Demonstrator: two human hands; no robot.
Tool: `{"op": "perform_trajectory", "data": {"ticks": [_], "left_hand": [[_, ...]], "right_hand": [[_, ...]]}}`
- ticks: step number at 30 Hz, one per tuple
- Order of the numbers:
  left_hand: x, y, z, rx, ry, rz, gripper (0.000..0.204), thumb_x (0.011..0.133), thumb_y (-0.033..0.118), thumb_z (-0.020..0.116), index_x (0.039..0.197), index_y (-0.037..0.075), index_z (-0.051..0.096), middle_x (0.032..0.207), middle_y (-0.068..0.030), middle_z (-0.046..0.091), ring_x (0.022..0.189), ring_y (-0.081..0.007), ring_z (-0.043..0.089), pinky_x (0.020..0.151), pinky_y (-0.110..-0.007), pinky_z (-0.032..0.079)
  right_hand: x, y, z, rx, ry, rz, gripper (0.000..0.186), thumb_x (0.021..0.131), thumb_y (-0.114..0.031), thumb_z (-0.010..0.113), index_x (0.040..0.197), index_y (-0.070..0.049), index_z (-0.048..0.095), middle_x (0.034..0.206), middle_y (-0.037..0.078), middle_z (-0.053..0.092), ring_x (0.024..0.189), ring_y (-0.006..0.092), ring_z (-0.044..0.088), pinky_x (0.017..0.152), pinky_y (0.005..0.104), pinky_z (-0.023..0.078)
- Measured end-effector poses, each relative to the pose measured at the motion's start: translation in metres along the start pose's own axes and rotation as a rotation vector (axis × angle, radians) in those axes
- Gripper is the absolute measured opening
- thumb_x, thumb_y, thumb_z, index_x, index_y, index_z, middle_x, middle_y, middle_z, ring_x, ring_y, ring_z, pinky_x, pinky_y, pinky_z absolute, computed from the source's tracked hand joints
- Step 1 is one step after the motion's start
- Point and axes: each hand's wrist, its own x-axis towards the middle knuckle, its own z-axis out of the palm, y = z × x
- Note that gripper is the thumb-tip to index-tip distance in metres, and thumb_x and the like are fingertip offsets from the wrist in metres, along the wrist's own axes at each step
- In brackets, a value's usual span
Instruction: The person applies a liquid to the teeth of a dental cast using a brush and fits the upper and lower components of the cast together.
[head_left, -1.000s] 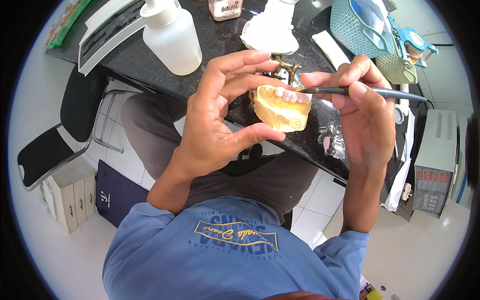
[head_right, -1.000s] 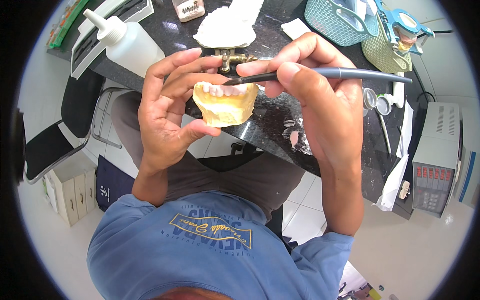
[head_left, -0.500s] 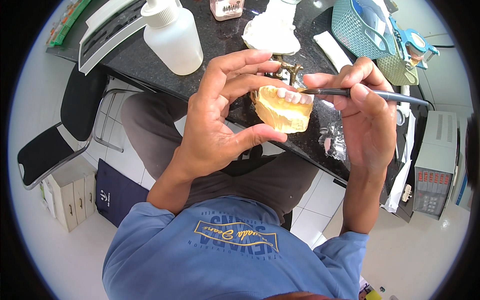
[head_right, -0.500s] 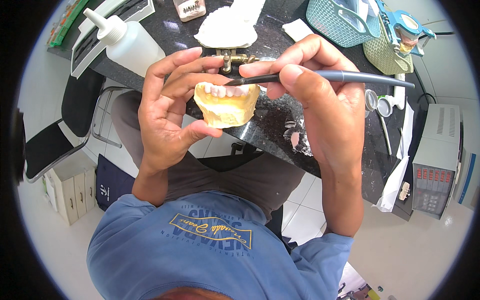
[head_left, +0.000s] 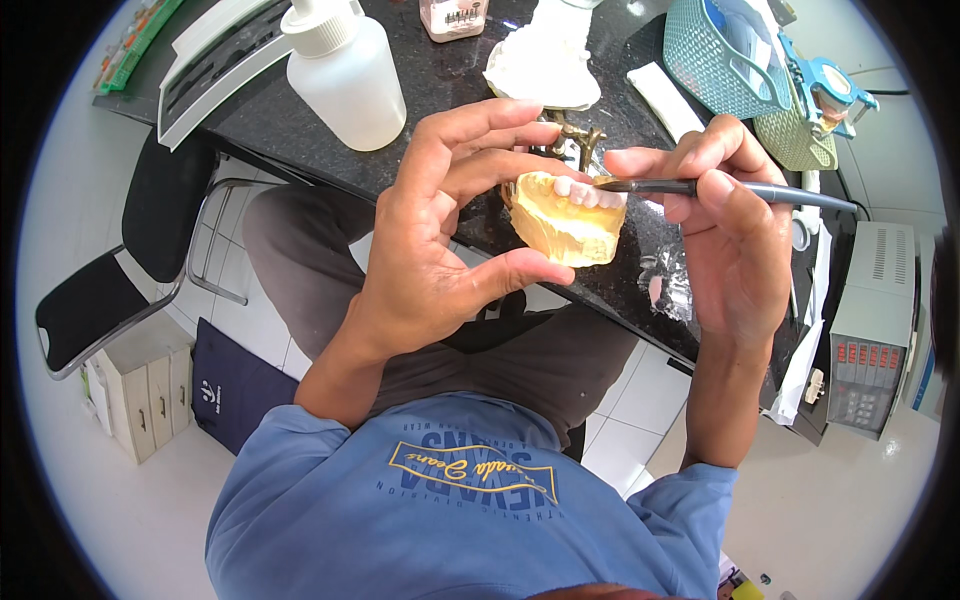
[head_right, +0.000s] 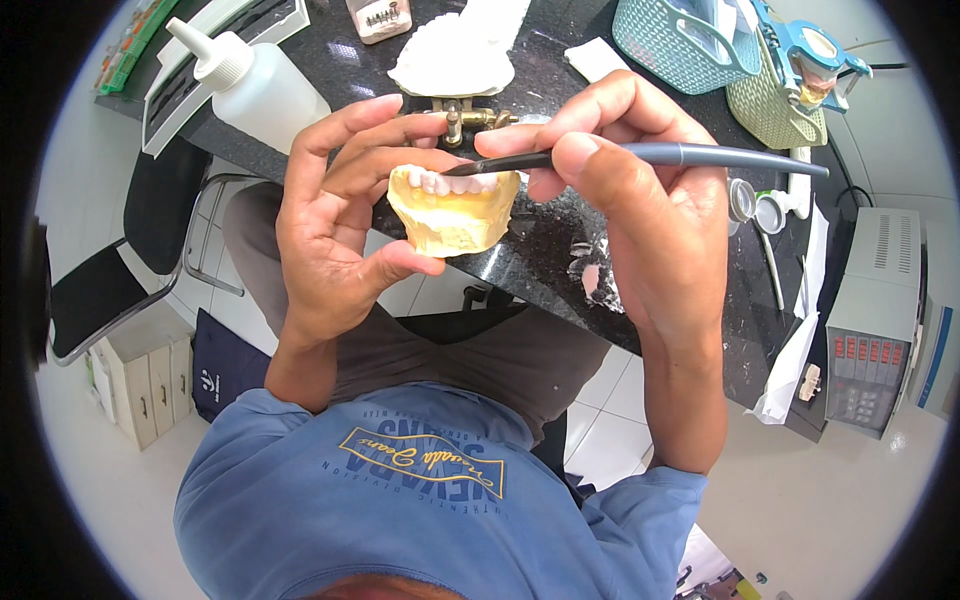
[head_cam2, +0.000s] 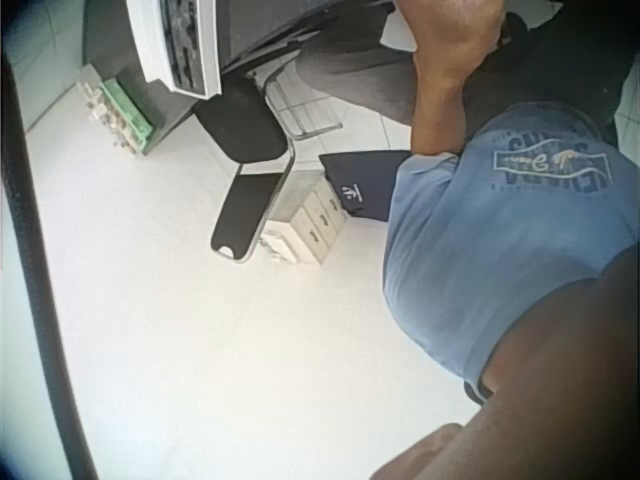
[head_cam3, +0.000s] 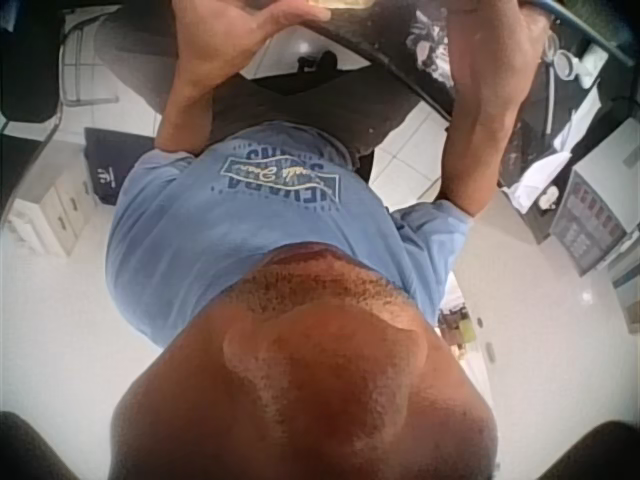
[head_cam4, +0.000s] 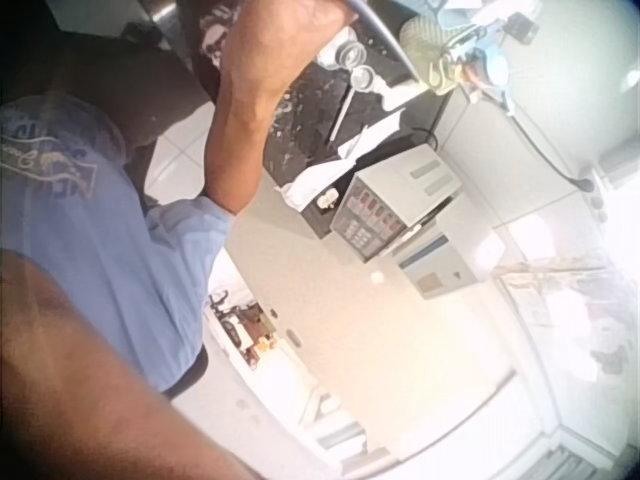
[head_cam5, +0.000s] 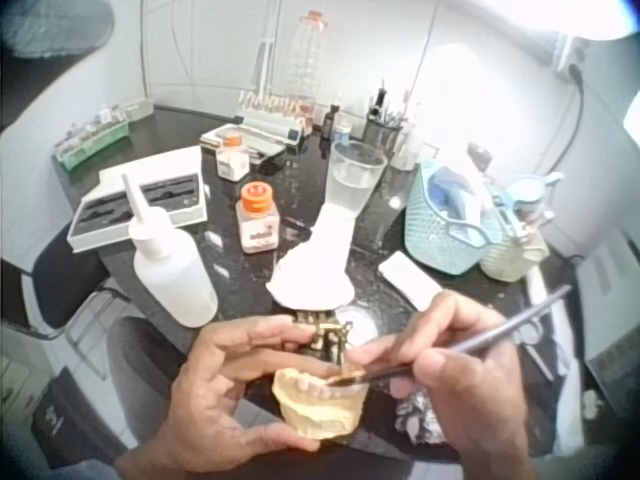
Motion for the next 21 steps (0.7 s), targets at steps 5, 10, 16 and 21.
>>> {"op": "perform_trajectory", "data": {"ticks": [5, 10, 16, 21], "left_hand": [[-0.0008, -0.0006, 0.0007, -0.030, 0.019, -0.014, 0.097, 0.068, 0.032, 0.085, 0.136, -0.008, 0.027, 0.120, -0.0248, 0.058, 0.118, -0.0268, 0.056, 0.100, -0.037, 0.046], [-0.0004, -0.0003, 0.0007, 0.000, 0.010, -0.009, 0.098, 0.067, 0.031, 0.085, 0.136, -0.007, 0.028, 0.122, -0.0255, 0.058, 0.117, -0.0269, 0.057, 0.100, -0.037, 0.046], [-0.0001, -0.0002, 0.0009, 0.003, 0.007, -0.004, 0.097, 0.068, 0.031, 0.085, 0.136, -0.007, 0.028, 0.118, -0.0247, 0.060, 0.118, -0.0261, 0.057, 0.100, -0.036, 0.046], [-0.0002, -0.0006, 0.0009, -0.005, 0.012, -0.002, 0.096, 0.069, 0.033, 0.084, 0.136, -0.007, 0.028, 0.115, -0.0239, 0.062, 0.118, -0.0261, 0.057, 0.100, -0.036, 0.046]], "right_hand": [[-0.0002, -0.0010, 0.0016, 0.028, 0.048, 0.017, 0.015, 0.089, -0.014, 0.055, 0.090, 0.000, 0.053, 0.078, 0.011, 0.056, 0.100, 0.0337, 0.066, 0.087, 0.0402, 0.053], [-0.0003, -0.0018, 0.0005, 0.047, 0.039, 0.017, 0.015, 0.089, -0.014, 0.055, 0.091, 0.001, 0.052, 0.079, 0.011, 0.057, 0.101, 0.0338, 0.066, 0.088, 0.0420, 0.054], [-0.0001, -0.0015, 0.0009, 0.031, 0.028, 0.014, 0.015, 0.089, -0.014, 0.054, 0.091, 0.001, 0.052, 0.080, 0.011, 0.057, 0.100, 0.0324, 0.067, 0.085, 0.0383, 0.055], [0.0004, -0.0015, 0.0007, -0.005, 0.020, 0.025, 0.015, 0.089, -0.014, 0.053, 0.091, 0.001, 0.052, 0.080, 0.011, 0.057, 0.099, 0.0327, 0.067, 0.085, 0.0383, 0.055]]}}
